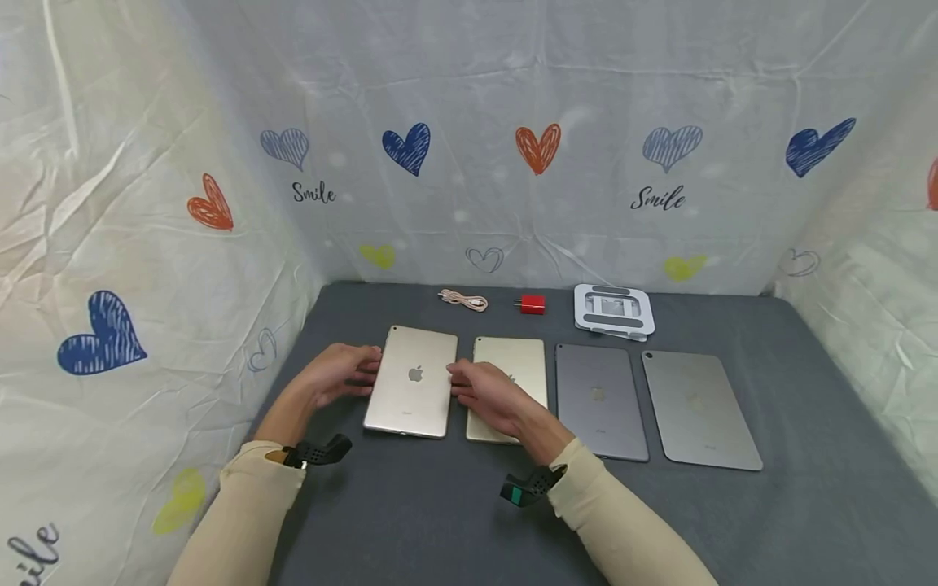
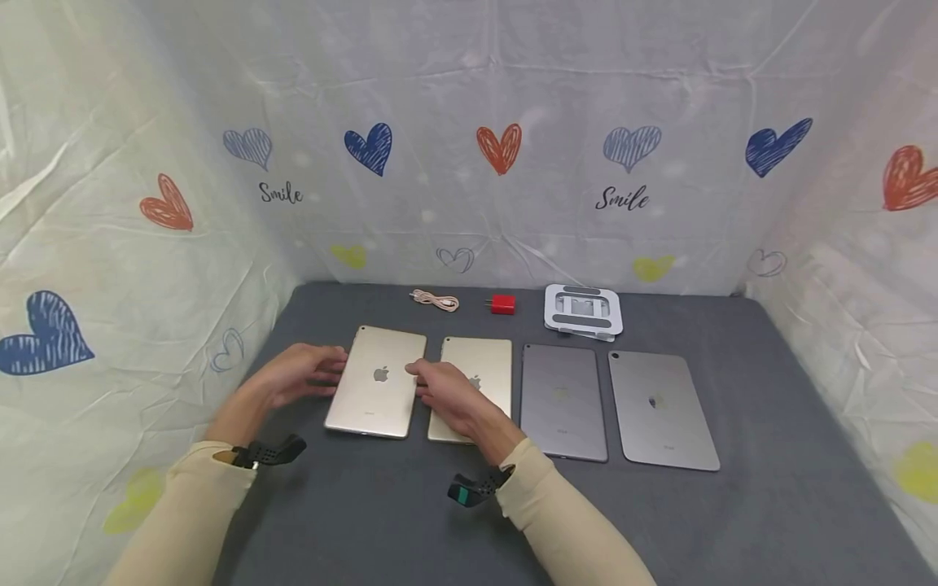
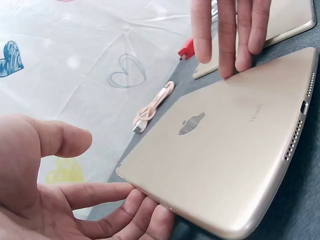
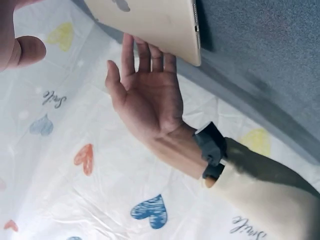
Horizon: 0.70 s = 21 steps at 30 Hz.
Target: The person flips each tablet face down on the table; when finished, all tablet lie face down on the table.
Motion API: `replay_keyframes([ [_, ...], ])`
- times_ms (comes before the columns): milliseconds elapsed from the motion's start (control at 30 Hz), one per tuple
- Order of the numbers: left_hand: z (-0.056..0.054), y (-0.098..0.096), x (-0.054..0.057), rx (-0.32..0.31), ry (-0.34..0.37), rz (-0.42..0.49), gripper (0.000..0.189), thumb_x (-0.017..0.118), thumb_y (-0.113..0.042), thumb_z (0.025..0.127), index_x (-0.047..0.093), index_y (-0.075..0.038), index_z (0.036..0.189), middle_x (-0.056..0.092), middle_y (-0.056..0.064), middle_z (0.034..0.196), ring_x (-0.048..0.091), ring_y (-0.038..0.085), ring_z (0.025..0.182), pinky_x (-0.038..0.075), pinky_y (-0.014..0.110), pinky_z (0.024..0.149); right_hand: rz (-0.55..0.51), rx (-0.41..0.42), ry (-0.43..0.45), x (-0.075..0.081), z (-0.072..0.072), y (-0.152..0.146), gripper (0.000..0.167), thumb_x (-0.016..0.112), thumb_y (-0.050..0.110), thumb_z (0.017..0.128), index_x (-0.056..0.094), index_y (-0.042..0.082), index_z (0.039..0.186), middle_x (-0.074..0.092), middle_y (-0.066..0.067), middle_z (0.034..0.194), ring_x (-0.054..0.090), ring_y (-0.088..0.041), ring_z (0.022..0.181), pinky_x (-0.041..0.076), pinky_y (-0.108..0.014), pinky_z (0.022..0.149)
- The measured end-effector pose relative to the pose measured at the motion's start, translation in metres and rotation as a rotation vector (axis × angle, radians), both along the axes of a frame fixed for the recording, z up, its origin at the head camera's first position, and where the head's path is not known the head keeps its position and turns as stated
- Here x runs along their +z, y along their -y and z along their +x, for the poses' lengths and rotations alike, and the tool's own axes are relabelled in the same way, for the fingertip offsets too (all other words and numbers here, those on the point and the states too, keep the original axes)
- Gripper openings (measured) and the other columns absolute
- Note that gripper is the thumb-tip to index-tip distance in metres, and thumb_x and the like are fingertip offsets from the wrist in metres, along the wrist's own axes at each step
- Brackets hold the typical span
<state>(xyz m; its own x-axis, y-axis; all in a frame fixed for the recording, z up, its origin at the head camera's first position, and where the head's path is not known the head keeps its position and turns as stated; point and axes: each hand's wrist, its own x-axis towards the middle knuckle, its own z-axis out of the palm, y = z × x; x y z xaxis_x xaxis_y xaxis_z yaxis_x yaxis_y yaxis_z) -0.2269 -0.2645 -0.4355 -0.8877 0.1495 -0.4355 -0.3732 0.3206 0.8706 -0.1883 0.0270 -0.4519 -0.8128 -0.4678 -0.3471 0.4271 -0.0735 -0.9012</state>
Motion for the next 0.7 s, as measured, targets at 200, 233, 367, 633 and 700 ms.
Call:
replay_keyframes([
  [200,-0.003,-0.013,-0.009,0.008,0.013,-0.046,0.046,0.052,-0.026,0.114,0.061,0.011,0.141,0.068,0.019,0.131,0.07,0.024,0.106,0.066,0.038,0.088,0.001,-0.015,-0.001,0.002,0.001,-0.008,0.068,0.047,0.026,0.113,0.028,-0.01,0.167,0.025,-0.029,0.177,0.025,-0.042,0.167,0.023,-0.05,0.139],
  [233,-0.003,-0.014,-0.01,0.013,0.014,-0.055,0.045,0.052,-0.026,0.115,0.061,0.01,0.141,0.067,0.018,0.13,0.069,0.024,0.106,0.065,0.038,0.088,0.001,-0.013,-0.001,0.002,0.001,-0.009,0.068,0.047,0.026,0.113,0.027,-0.011,0.167,0.024,-0.03,0.178,0.024,-0.042,0.168,0.023,-0.05,0.139],
  [367,-0.005,-0.022,-0.014,0.017,0.007,-0.092,0.046,0.053,-0.029,0.115,0.062,0.008,0.142,0.066,0.018,0.134,0.069,0.027,0.113,0.064,0.04,0.093,0.0,-0.017,-0.006,0.001,0.001,-0.013,0.07,0.048,0.026,0.113,0.024,-0.012,0.168,0.022,-0.031,0.178,0.023,-0.043,0.168,0.022,-0.051,0.139],
  [633,0.001,-0.025,-0.009,-0.005,-0.027,-0.173,0.054,0.052,-0.028,0.116,0.054,0.014,0.15,0.063,0.028,0.147,0.071,0.033,0.123,0.066,0.044,0.099,-0.015,-0.012,-0.007,0.001,-0.001,-0.013,0.069,0.047,0.024,0.113,0.025,-0.012,0.167,0.021,-0.03,0.178,0.021,-0.043,0.168,0.021,-0.052,0.14],
  [700,0.004,-0.023,-0.007,-0.013,-0.036,-0.173,0.055,0.052,-0.027,0.115,0.054,0.015,0.15,0.063,0.03,0.148,0.071,0.036,0.124,0.066,0.045,0.1,-0.021,-0.004,-0.009,0.001,-0.001,-0.013,0.071,0.048,0.025,0.113,0.023,-0.012,0.168,0.021,-0.029,0.179,0.021,-0.042,0.169,0.021,-0.051,0.14],
])
